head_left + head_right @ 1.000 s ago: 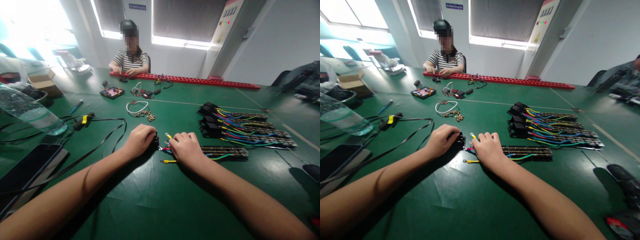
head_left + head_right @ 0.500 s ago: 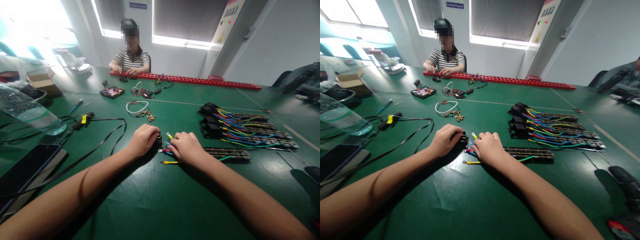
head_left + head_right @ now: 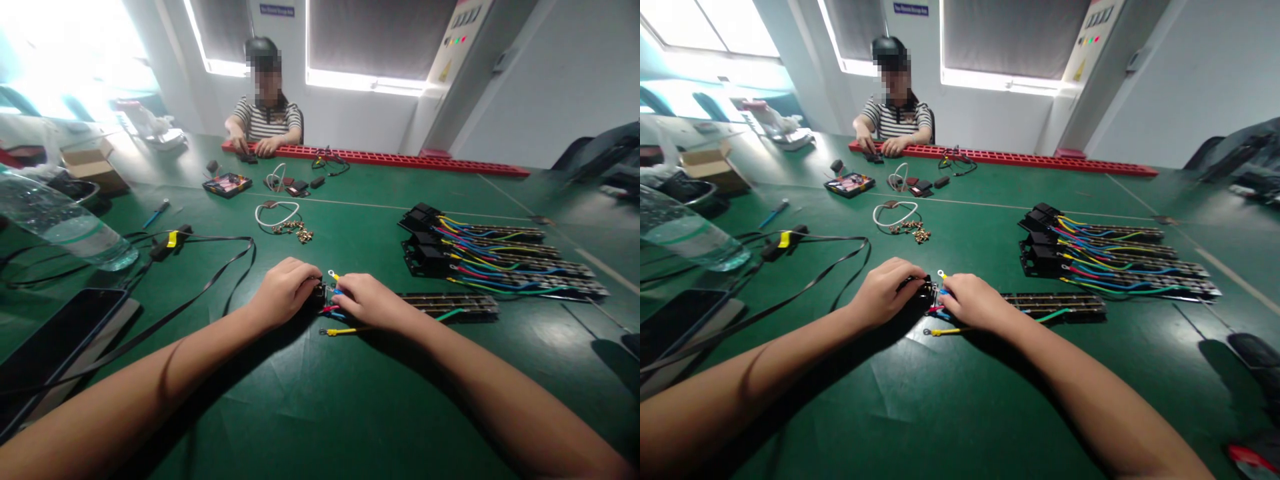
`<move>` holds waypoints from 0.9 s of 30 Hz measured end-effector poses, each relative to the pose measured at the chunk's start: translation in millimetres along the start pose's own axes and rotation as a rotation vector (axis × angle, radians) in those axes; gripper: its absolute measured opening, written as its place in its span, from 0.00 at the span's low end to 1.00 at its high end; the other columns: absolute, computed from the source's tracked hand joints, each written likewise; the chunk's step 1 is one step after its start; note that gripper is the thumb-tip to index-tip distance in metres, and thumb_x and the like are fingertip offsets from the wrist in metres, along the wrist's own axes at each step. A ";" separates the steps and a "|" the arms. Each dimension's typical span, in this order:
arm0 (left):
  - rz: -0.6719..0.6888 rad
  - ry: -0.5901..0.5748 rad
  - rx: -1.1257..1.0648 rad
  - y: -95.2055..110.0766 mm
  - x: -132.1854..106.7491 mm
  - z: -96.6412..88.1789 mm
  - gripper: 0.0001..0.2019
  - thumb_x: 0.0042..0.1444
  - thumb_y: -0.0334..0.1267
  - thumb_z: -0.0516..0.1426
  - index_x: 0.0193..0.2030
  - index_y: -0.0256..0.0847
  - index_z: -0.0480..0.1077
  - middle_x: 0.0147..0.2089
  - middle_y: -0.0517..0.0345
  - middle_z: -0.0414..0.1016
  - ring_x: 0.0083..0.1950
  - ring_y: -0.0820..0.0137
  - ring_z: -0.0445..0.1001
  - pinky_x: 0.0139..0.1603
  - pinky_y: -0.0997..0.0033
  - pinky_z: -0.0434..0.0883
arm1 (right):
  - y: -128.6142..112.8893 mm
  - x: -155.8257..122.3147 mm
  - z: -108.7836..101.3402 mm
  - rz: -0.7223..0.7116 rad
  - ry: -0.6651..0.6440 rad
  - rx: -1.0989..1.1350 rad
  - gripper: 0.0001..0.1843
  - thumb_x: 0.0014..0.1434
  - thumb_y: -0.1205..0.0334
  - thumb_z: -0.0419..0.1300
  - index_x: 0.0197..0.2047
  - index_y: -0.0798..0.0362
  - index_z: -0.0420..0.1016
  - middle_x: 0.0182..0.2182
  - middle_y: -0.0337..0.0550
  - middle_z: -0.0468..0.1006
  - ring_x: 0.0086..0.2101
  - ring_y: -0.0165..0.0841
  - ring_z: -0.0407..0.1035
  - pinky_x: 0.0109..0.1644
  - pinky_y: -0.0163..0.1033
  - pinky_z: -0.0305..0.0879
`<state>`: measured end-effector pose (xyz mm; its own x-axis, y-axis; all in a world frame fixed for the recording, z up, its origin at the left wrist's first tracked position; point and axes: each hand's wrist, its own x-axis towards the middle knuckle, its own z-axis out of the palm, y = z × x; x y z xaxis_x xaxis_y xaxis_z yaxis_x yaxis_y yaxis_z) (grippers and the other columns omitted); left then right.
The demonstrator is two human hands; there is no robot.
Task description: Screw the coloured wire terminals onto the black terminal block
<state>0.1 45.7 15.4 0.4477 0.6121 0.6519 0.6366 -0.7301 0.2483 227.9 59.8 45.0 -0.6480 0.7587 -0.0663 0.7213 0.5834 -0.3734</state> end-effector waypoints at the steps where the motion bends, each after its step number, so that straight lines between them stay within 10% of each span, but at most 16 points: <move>1: 0.002 -0.003 -0.007 0.8 -0.7 -1.0 0.06 0.70 0.34 0.54 0.44 0.40 0.73 0.38 0.55 0.79 0.40 0.67 0.75 0.43 0.67 0.72 | 0.8 0.4 -0.6 0.002 -0.009 0.044 0.10 0.67 0.61 0.59 0.34 0.56 0.72 0.32 0.41 0.74 0.33 0.28 0.63 0.38 0.34 0.52; 27: 0.086 0.033 0.014 5.7 -6.9 1.6 0.07 0.70 0.33 0.54 0.43 0.40 0.74 0.37 0.57 0.81 0.36 0.68 0.74 0.42 0.66 0.71 | 1.9 -1.8 1.5 0.159 -0.030 0.330 0.16 0.62 0.54 0.61 0.26 0.54 0.68 0.23 0.35 0.66 0.26 0.27 0.58 0.32 0.35 0.46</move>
<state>1.6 37.9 11.3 0.4801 0.5369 0.6937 0.6056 -0.7750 0.1807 230.1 59.1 43.0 -0.5447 0.8206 -0.1732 0.6989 0.3299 -0.6346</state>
